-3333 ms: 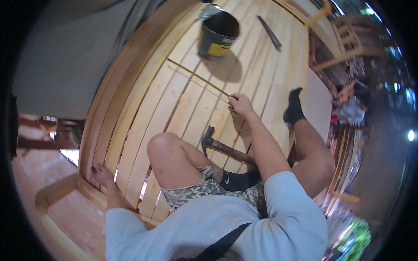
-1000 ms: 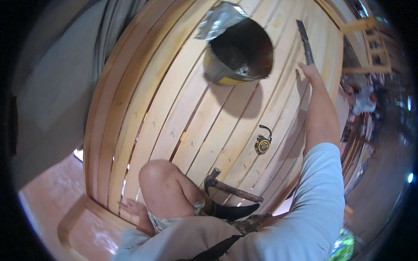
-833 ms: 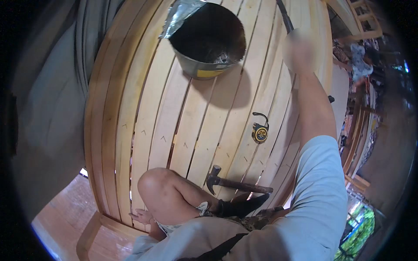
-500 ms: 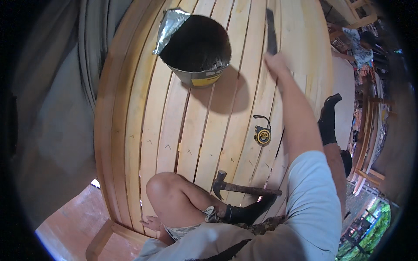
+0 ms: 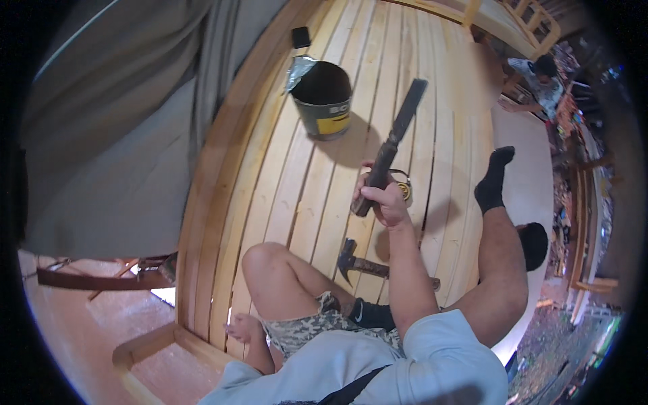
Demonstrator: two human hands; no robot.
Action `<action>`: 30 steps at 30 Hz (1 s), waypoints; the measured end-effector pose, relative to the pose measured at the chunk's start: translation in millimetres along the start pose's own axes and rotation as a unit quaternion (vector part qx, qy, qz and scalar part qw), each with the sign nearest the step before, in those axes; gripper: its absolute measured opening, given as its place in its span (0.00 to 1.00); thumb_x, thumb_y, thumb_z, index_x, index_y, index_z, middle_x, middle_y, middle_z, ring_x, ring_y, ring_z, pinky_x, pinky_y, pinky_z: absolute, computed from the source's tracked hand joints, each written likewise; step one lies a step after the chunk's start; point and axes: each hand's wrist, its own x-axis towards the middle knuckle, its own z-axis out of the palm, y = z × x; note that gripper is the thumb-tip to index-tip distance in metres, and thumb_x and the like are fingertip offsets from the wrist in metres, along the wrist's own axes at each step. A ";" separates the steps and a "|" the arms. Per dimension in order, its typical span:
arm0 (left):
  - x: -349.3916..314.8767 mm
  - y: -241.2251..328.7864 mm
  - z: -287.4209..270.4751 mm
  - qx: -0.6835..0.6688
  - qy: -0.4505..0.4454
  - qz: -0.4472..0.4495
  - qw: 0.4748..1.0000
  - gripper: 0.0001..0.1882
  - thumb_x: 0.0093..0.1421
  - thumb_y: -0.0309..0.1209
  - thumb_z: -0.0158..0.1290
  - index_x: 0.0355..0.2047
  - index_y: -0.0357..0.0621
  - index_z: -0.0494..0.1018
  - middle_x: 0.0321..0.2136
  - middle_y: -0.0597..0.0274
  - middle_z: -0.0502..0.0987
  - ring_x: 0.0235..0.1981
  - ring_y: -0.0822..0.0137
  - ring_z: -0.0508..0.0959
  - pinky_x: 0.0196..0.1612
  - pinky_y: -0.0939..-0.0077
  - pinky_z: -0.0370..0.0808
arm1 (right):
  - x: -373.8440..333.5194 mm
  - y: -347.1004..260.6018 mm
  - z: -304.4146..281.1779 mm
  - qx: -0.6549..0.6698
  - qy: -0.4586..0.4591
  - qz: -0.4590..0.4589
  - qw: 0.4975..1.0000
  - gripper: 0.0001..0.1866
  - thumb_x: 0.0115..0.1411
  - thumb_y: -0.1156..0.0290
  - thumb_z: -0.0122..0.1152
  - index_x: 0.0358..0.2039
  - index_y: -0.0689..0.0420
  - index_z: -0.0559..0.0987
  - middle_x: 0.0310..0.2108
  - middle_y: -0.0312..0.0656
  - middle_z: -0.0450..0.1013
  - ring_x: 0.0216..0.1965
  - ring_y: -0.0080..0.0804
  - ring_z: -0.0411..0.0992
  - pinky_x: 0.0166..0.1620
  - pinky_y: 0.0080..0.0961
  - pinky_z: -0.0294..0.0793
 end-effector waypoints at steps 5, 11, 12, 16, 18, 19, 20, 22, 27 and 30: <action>11.1 71.0 -76.5 -0.480 -0.209 0.292 0.800 0.27 0.59 0.25 0.58 0.57 0.25 0.67 0.55 0.42 0.72 0.56 0.55 0.73 0.60 0.66 0.69 | -22.7 4.7 54.9 0.082 -0.156 0.044 0.983 0.26 0.51 0.76 0.65 0.51 0.58 0.69 0.34 0.42 0.74 0.37 0.37 0.75 0.46 0.32 0.75; -68.7 152.6 -190.2 -0.409 -0.251 0.745 0.463 0.38 0.53 0.26 0.66 0.63 0.48 0.64 0.56 0.48 0.73 0.59 0.56 0.72 0.60 0.68 0.70 | -68.1 37.5 145.2 0.009 -0.238 0.135 0.962 0.26 0.54 0.63 0.72 0.49 0.58 0.72 0.44 0.39 0.75 0.44 0.26 0.73 0.48 0.26 0.72; -81.4 162.0 -206.1 -0.470 -0.177 0.749 0.432 0.37 0.53 0.27 0.67 0.62 0.51 0.65 0.56 0.47 0.73 0.60 0.55 0.71 0.61 0.68 0.69 | -75.5 42.4 150.1 0.053 -0.228 0.170 0.957 0.26 0.54 0.62 0.72 0.49 0.58 0.72 0.45 0.38 0.75 0.44 0.25 0.73 0.48 0.24 0.72; -87.7 159.6 -228.8 -0.591 -0.237 0.677 0.369 0.31 0.53 0.30 0.68 0.57 0.48 0.71 0.58 0.48 0.73 0.63 0.56 0.69 0.65 0.67 0.64 | -83.1 52.4 173.6 0.002 -0.250 0.248 0.936 0.29 0.64 0.49 0.60 0.54 0.61 0.72 0.44 0.37 0.73 0.43 0.23 0.72 0.48 0.24 0.72; -77.4 156.6 -243.3 -0.550 -0.289 0.618 0.482 0.22 0.56 0.28 0.65 0.51 0.41 0.74 0.54 0.52 0.76 0.60 0.58 0.73 0.63 0.65 0.67 | -68.9 59.9 164.7 -0.089 -0.279 0.255 0.921 0.29 0.64 0.49 0.61 0.53 0.62 0.73 0.45 0.41 0.74 0.44 0.27 0.73 0.48 0.26 0.73; -60.0 163.7 -241.5 -0.632 -0.379 0.500 0.456 0.19 0.58 0.26 0.63 0.49 0.39 0.74 0.51 0.54 0.77 0.57 0.60 0.74 0.61 0.66 0.68 | -63.6 61.8 161.7 -0.176 -0.312 0.252 0.899 0.29 0.63 0.49 0.61 0.52 0.62 0.74 0.46 0.44 0.74 0.45 0.32 0.74 0.49 0.27 0.73; -41.5 171.6 -239.9 -0.664 -0.394 0.439 0.459 0.16 0.59 0.24 0.60 0.48 0.39 0.75 0.47 0.57 0.78 0.53 0.62 0.75 0.58 0.67 0.70 | -62.2 59.5 157.2 -0.175 -0.316 0.258 0.896 0.29 0.63 0.49 0.61 0.52 0.62 0.74 0.46 0.44 0.74 0.45 0.32 0.74 0.49 0.27 0.73; 2.2 186.1 -233.7 -0.693 -0.350 0.386 0.498 0.11 0.60 0.22 0.56 0.44 0.40 0.77 0.36 0.65 0.79 0.43 0.67 0.77 0.51 0.70 0.73 | -54.4 52.6 144.2 -0.530 -0.282 0.097 0.794 0.29 0.60 0.51 0.63 0.50 0.65 0.75 0.48 0.53 0.74 0.45 0.40 0.75 0.48 0.32 0.74; 130.6 208.4 -202.2 -0.859 -0.222 0.203 0.415 0.08 0.57 0.20 0.61 0.36 0.42 0.76 0.33 0.63 0.79 0.34 0.68 0.78 0.40 0.73 0.76 | -39.8 40.4 68.9 -0.658 -0.224 0.114 0.710 0.32 0.58 0.53 0.65 0.53 0.66 0.74 0.46 0.56 0.76 0.46 0.45 0.76 0.49 0.36 0.75; 159.8 229.4 -193.3 -0.855 -0.154 0.198 0.453 0.09 0.54 0.20 0.64 0.34 0.42 0.76 0.31 0.62 0.79 0.31 0.68 0.79 0.36 0.72 0.76 | -28.3 23.8 37.6 -0.633 -0.182 0.182 0.730 0.32 0.58 0.53 0.64 0.54 0.66 0.74 0.45 0.55 0.76 0.46 0.45 0.76 0.50 0.36 0.75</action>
